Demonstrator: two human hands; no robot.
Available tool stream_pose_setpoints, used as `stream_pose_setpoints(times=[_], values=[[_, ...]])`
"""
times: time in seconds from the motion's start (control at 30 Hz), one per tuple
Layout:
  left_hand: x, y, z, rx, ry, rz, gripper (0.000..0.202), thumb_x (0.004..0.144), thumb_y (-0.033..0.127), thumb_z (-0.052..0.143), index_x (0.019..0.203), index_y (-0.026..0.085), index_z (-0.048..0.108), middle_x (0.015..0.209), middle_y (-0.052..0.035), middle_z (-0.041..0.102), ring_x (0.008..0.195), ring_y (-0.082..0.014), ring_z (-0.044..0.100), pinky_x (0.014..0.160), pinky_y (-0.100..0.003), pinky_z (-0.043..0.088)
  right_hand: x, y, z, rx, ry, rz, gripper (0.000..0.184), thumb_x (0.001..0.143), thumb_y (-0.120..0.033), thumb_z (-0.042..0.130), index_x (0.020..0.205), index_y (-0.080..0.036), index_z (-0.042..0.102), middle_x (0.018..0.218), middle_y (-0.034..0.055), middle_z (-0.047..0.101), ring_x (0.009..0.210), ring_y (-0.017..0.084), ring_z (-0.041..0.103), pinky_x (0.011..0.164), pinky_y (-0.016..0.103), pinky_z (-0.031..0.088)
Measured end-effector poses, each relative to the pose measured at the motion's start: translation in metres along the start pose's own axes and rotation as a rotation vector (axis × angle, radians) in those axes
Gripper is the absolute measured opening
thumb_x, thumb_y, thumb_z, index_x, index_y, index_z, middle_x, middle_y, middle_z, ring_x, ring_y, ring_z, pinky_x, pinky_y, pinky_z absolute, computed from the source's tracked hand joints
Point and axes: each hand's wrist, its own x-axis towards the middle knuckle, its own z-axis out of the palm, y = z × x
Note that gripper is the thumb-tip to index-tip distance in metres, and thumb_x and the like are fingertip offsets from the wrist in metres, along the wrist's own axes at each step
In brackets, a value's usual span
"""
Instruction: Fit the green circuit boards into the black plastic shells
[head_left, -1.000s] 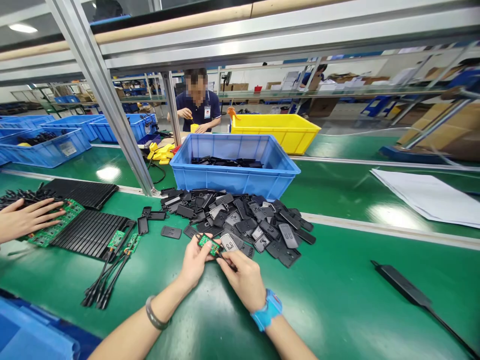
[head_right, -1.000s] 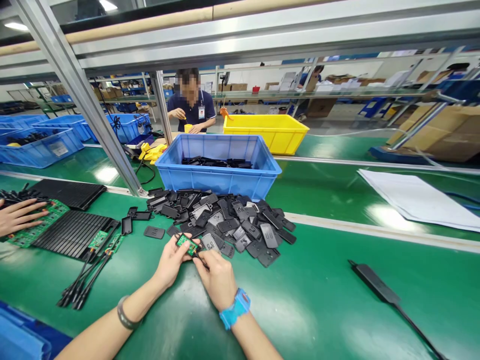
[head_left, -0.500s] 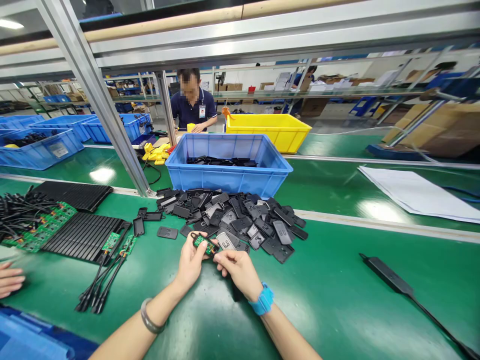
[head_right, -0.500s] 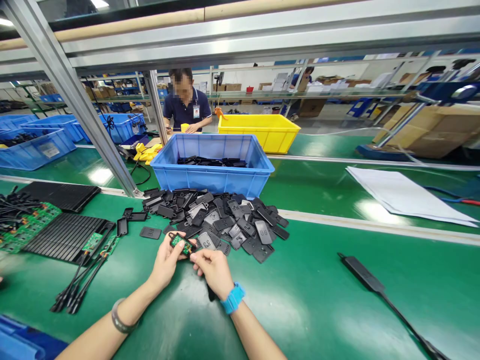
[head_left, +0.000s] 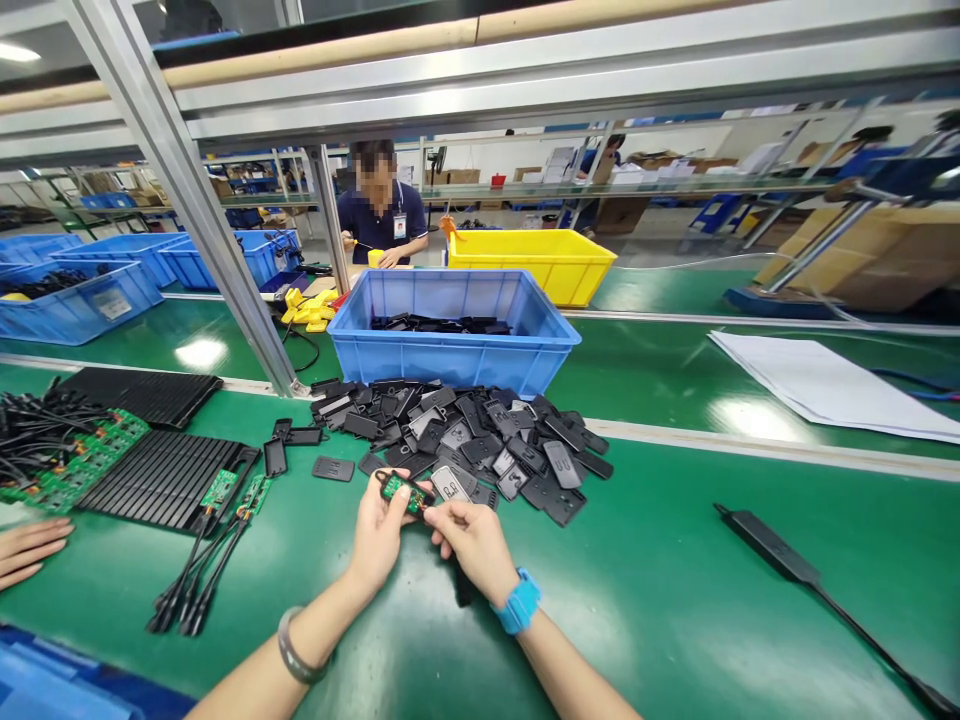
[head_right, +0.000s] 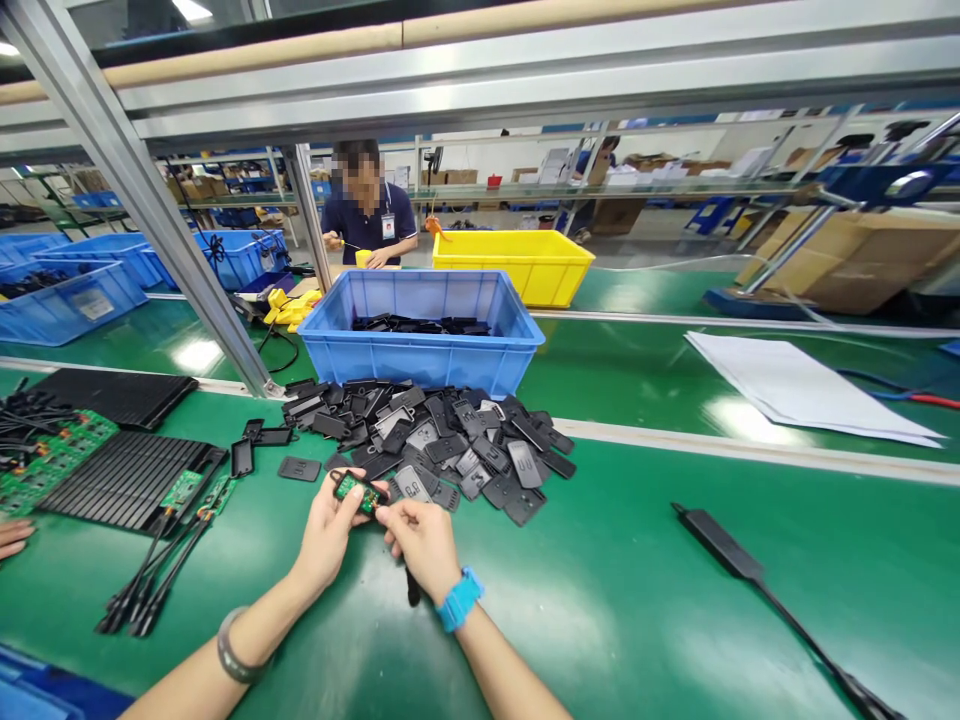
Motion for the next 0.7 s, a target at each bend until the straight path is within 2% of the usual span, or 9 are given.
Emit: stream_pose_setpoints(times=[0.13, 0.2, 0.3, 0.37, 0.43, 0.5, 0.57, 0.63, 0.7], values=[[-0.002, -0.001, 0.000, 0.101, 0.015, 0.072, 0.034, 0.085, 0.041, 0.059, 0.107, 0.019, 0.048, 0.103, -0.0120, 0.068, 0.100, -0.0233, 0.065, 0.079, -0.034, 0.053, 0.003, 0.005, 0.002, 0.017, -0.023, 0.028, 0.042, 0.072, -0.056, 0.063, 0.058, -0.016, 0.058, 0.050, 0.0020, 0.062, 0.039, 0.011, 0.052, 0.042, 0.021, 0.040], [0.001, -0.001, -0.001, 0.055, 0.014, 0.036, 0.037, 0.083, 0.042, 0.062, 0.108, 0.019, 0.048, 0.100, -0.0107, 0.069, 0.095, -0.0229, 0.067, 0.077, -0.033, 0.054, 0.002, 0.004, 0.001, -0.025, -0.032, -0.014, 0.041, 0.076, -0.054, 0.061, 0.060, -0.017, 0.059, 0.051, 0.0015, 0.062, 0.043, 0.012, 0.055, 0.045, 0.022, 0.042], [0.008, 0.001, -0.003, -0.100, 0.046, -0.076, 0.041, 0.079, 0.042, 0.067, 0.106, 0.017, 0.050, 0.091, -0.0079, 0.071, 0.081, -0.0203, 0.068, 0.068, -0.030, 0.054, 0.001, 0.001, -0.007, -0.279, -0.007, -0.209, 0.034, 0.084, -0.046, 0.058, 0.065, -0.018, 0.061, 0.057, 0.0001, 0.062, 0.053, 0.013, 0.057, 0.053, 0.023, 0.044], [0.014, 0.003, -0.007, -0.166, 0.110, -0.132, 0.042, 0.075, 0.043, 0.071, 0.101, 0.015, 0.054, 0.084, -0.0062, 0.071, 0.070, -0.0163, 0.067, 0.062, -0.026, 0.052, 0.000, -0.001, -0.017, -0.543, 0.089, -0.349, 0.024, 0.084, -0.042, 0.062, 0.075, -0.020, 0.063, 0.070, 0.0013, 0.063, 0.064, 0.016, 0.058, 0.060, 0.026, 0.045], [0.018, 0.004, -0.010, -0.190, 0.167, -0.171, 0.044, 0.071, 0.043, 0.074, 0.100, 0.014, 0.057, 0.078, -0.0043, 0.070, 0.062, -0.0126, 0.063, 0.055, -0.022, 0.049, 0.001, 0.000, -0.026, -0.788, 0.207, -0.424, 0.020, 0.081, -0.039, 0.067, 0.088, -0.022, 0.061, 0.085, 0.0041, 0.062, 0.077, 0.021, 0.059, 0.067, 0.030, 0.047], [0.020, 0.005, -0.012, -0.192, 0.181, -0.202, 0.047, 0.070, 0.043, 0.075, 0.103, 0.014, 0.058, 0.075, -0.0028, 0.068, 0.059, -0.0107, 0.061, 0.052, -0.020, 0.047, 0.003, 0.005, -0.031, -0.966, 0.263, -0.433, 0.023, 0.080, -0.034, 0.068, 0.096, -0.022, 0.057, 0.092, 0.0063, 0.060, 0.084, 0.023, 0.059, 0.071, 0.033, 0.048], [0.020, 0.007, -0.012, -0.167, 0.157, -0.235, 0.049, 0.072, 0.044, 0.073, 0.108, 0.015, 0.057, 0.076, -0.0029, 0.067, 0.060, -0.0108, 0.061, 0.052, -0.020, 0.048, 0.005, 0.010, -0.032, -1.069, 0.253, -0.421, 0.021, 0.082, -0.029, 0.065, 0.099, -0.021, 0.057, 0.092, 0.0073, 0.060, 0.084, 0.024, 0.060, 0.071, 0.033, 0.049], [0.018, 0.008, -0.011, -0.147, 0.110, -0.267, 0.049, 0.073, 0.042, 0.071, 0.113, 0.016, 0.055, 0.079, -0.0032, 0.066, 0.065, -0.0121, 0.063, 0.056, -0.022, 0.051, 0.006, 0.013, -0.031, -1.115, 0.235, -0.413, 0.018, 0.085, -0.026, 0.059, 0.101, -0.019, 0.059, 0.092, 0.0086, 0.061, 0.083, 0.024, 0.061, 0.070, 0.033, 0.049], [0.015, 0.009, -0.009, -0.148, 0.057, -0.277, 0.055, 0.069, 0.032, 0.075, 0.118, 0.020, 0.052, 0.083, -0.0021, 0.065, 0.072, -0.0137, 0.065, 0.061, -0.024, 0.053, 0.007, 0.013, -0.030, -1.088, 0.243, -0.418, 0.019, 0.088, -0.025, 0.051, 0.102, -0.017, 0.061, 0.090, 0.0096, 0.063, 0.082, 0.024, 0.062, 0.070, 0.033, 0.049]])
